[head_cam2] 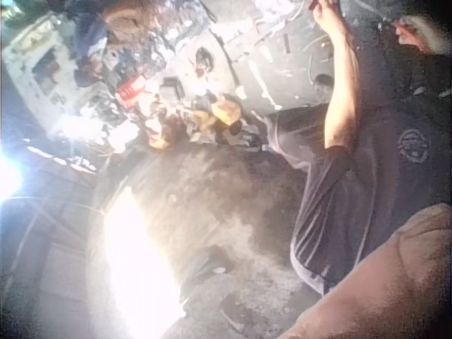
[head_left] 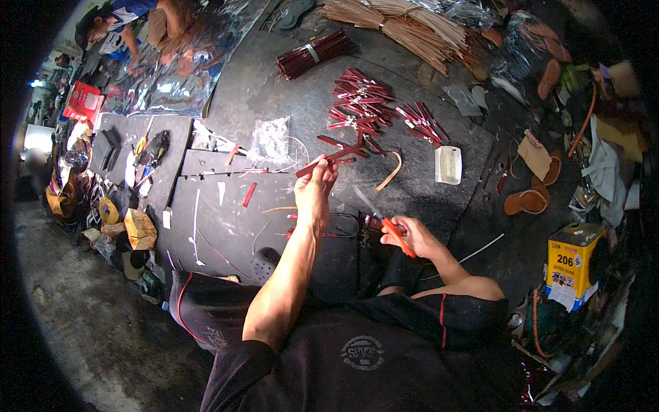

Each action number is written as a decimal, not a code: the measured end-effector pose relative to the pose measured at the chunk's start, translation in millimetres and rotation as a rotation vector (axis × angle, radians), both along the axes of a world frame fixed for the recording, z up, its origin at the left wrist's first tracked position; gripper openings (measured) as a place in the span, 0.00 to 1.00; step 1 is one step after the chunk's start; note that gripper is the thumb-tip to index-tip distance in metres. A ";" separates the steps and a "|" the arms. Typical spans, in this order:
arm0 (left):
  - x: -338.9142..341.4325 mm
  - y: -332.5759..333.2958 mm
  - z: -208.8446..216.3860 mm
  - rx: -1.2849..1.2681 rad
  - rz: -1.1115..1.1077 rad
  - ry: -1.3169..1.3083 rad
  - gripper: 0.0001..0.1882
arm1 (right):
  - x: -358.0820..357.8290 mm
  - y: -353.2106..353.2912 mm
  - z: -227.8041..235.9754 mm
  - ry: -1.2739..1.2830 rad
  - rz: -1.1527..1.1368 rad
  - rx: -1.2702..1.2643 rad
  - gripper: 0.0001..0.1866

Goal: The person sits on the floor and wraps red material around thin rods using a wooden stick as a guide, then cuts the excess with scissors. The wrapped rods are placed in a pile on the floor.

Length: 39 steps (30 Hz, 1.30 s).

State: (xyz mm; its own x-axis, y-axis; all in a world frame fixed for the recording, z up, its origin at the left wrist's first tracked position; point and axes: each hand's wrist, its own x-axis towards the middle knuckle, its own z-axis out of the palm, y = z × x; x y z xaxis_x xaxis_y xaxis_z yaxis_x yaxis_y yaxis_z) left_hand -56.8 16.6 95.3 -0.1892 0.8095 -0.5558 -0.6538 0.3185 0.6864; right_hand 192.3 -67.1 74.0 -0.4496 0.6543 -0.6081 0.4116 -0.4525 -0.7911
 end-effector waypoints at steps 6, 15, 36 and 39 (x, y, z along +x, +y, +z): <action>10.7 -2.0 -4.1 0.038 -0.002 0.011 0.15 | -13.3 12.9 15.1 0.416 -0.082 -0.165 0.45; 13.1 -5.6 -1.5 0.025 -0.032 0.013 0.15 | -19.6 12.0 10.8 0.421 -0.046 -0.126 0.50; 25.3 -11.4 2.7 0.102 -0.065 0.223 0.15 | -25.3 9.2 5.0 0.240 -0.130 -0.051 0.36; 26.1 -10.9 3.2 0.102 -0.060 0.230 0.15 | -24.1 12.5 9.3 0.172 -0.190 -0.128 0.28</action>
